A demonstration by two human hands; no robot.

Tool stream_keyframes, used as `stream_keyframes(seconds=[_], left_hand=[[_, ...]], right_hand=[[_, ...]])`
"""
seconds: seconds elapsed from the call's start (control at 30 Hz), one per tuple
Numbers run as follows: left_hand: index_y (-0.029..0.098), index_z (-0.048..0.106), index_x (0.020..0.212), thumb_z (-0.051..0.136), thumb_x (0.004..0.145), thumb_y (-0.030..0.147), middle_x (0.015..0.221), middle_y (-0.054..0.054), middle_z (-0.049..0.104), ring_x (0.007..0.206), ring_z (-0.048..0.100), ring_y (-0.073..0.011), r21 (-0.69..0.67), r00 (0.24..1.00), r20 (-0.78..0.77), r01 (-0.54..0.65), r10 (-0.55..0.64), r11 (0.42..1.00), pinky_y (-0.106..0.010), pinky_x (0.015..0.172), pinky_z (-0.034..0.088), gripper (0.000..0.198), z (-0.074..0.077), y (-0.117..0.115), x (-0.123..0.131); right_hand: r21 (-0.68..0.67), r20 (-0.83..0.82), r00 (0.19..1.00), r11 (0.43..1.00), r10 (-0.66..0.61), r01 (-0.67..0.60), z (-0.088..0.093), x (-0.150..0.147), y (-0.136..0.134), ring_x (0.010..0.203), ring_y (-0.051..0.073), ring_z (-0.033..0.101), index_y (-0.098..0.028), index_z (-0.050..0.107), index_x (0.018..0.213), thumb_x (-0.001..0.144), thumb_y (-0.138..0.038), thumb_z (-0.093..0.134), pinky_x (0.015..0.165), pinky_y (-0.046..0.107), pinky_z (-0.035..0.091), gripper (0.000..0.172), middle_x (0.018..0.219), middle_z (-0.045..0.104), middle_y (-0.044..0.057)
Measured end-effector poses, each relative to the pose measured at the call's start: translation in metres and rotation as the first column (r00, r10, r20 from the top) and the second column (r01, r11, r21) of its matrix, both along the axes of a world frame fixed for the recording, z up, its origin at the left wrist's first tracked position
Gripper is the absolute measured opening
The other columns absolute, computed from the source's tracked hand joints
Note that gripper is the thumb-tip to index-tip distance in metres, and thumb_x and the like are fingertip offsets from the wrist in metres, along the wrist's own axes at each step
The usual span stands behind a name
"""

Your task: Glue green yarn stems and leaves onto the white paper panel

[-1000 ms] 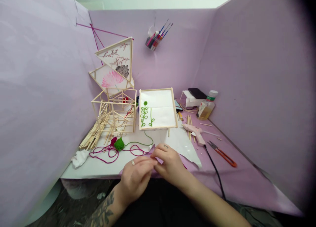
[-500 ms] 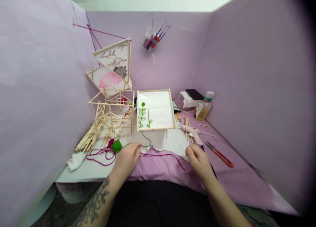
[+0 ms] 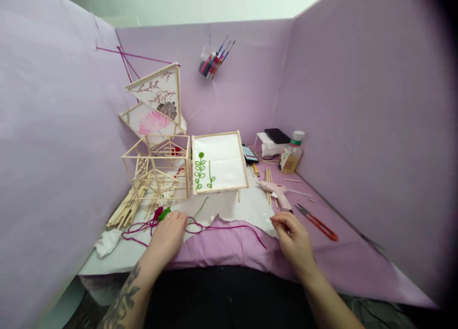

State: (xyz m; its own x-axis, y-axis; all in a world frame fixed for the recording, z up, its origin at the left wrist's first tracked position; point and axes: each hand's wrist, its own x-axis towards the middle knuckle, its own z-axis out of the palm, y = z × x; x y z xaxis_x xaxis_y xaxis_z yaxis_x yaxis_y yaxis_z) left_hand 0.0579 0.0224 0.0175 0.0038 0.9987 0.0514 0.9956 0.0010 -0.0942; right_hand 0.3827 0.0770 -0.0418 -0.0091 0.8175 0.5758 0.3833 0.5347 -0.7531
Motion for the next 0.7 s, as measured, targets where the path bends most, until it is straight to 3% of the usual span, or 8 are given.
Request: stream_keyframes(seconds=[0.1, 0.23, 0.33, 0.4, 0.47, 0.6, 0.7], left_hand=[[0.016, 0.061, 0.094, 0.04, 0.087, 0.021, 0.091, -0.011, 0.059, 0.084, 0.059, -0.0265, 0.022, 0.998, 0.05, -0.038, 0.037, 0.999, -0.038, 0.074, 0.046, 0.022, 0.006, -0.011, -0.017], [0.018, 0.058, 0.096, 0.035, 0.088, 0.022, 0.094, -0.009, 0.061, 0.087, 0.06, -0.0222, 0.25, 0.956, 0.291, -0.04, -0.035, 0.967, -0.035, 0.079, 0.048, 0.025, 0.003, -0.007, -0.019], [0.019, 0.058, 0.086, 0.031, 0.089, 0.021, 0.086, -0.007, 0.062, 0.084, 0.061, -0.02, 0.304, 0.928, 0.356, -0.006, -0.108, 0.953, -0.032, 0.08, 0.048, 0.028, -0.003, 0.005, -0.005], [0.019, 0.058, 0.086, 0.03, 0.089, 0.021, 0.084, -0.007, 0.063, 0.083, 0.063, -0.0201, 0.283, 0.932, 0.352, -0.013, -0.091, 0.959, -0.03, 0.077, 0.048, 0.029, -0.005, 0.013, 0.005], [0.019, 0.058, 0.095, 0.031, 0.09, 0.024, 0.083, -0.006, 0.066, 0.08, 0.064, -0.0205, 0.246, 0.941, 0.338, -0.065, -0.023, 0.967, -0.029, 0.07, 0.047, 0.028, -0.005, 0.017, 0.013], [0.021, 0.056, 0.1, 0.034, 0.092, 0.031, 0.077, -0.004, 0.067, 0.071, 0.065, -0.02, 0.167, 0.954, 0.289, -0.139, 0.086, 0.976, -0.027, 0.06, 0.042, 0.026, -0.002, 0.017, 0.017], [0.021, 0.054, 0.091, 0.038, 0.091, 0.037, 0.075, -0.002, 0.064, 0.069, 0.063, -0.0194, 0.148, 0.952, 0.293, -0.136, 0.088, 0.98, -0.027, 0.058, 0.04, 0.022, 0.0, 0.017, 0.016]], right_hand=[[-0.03, 0.006, 1.0, 1.0, -0.007, 0.007, 0.001, -0.004, -0.001, 0.077, 0.018, 0.057, -0.02, 0.061, 0.081, 0.091, -0.029, 0.049, 0.068, 0.029, 0.044, 0.018, 0.082, 0.062, 0.004], [-0.022, 0.014, 1.0, 1.0, -0.02, 0.02, 0.006, 0.003, 0.005, 0.079, 0.019, 0.058, -0.019, 0.058, 0.067, 0.093, -0.034, 0.041, 0.071, 0.03, 0.044, 0.034, 0.079, 0.062, 0.006], [-0.076, 0.019, 0.976, 0.973, -0.219, 0.22, 0.011, 0.026, 0.017, 0.078, 0.02, 0.058, -0.018, 0.062, 0.077, 0.088, -0.04, 0.048, 0.071, 0.032, 0.045, 0.028, 0.084, 0.064, 0.007], [-0.125, 0.025, 0.916, 0.908, -0.399, 0.399, 0.015, 0.05, 0.024, 0.073, 0.019, 0.057, -0.017, 0.062, 0.095, 0.082, -0.039, 0.052, 0.066, 0.031, 0.045, 0.027, 0.088, 0.064, 0.007], [-0.112, 0.092, 0.852, 0.845, -0.516, 0.523, 0.018, 0.076, 0.029, 0.068, 0.019, 0.055, -0.016, 0.062, 0.097, 0.078, -0.036, 0.051, 0.064, 0.032, 0.045, 0.03, 0.088, 0.064, 0.008], [-0.046, 0.342, 0.808, 0.851, -0.479, 0.524, 0.008, 0.12, 0.031, 0.077, 0.025, 0.059, -0.017, 0.065, 0.079, 0.075, -0.034, 0.042, 0.075, 0.04, 0.045, 0.029, 0.084, 0.066, 0.012], [-0.093, 0.459, 0.779, 0.848, -0.428, 0.521, -0.009, 0.132, 0.035, 0.082, 0.029, 0.061, -0.015, 0.065, 0.095, 0.077, -0.042, 0.044, 0.077, 0.042, 0.046, 0.038, 0.09, 0.067, 0.014]])
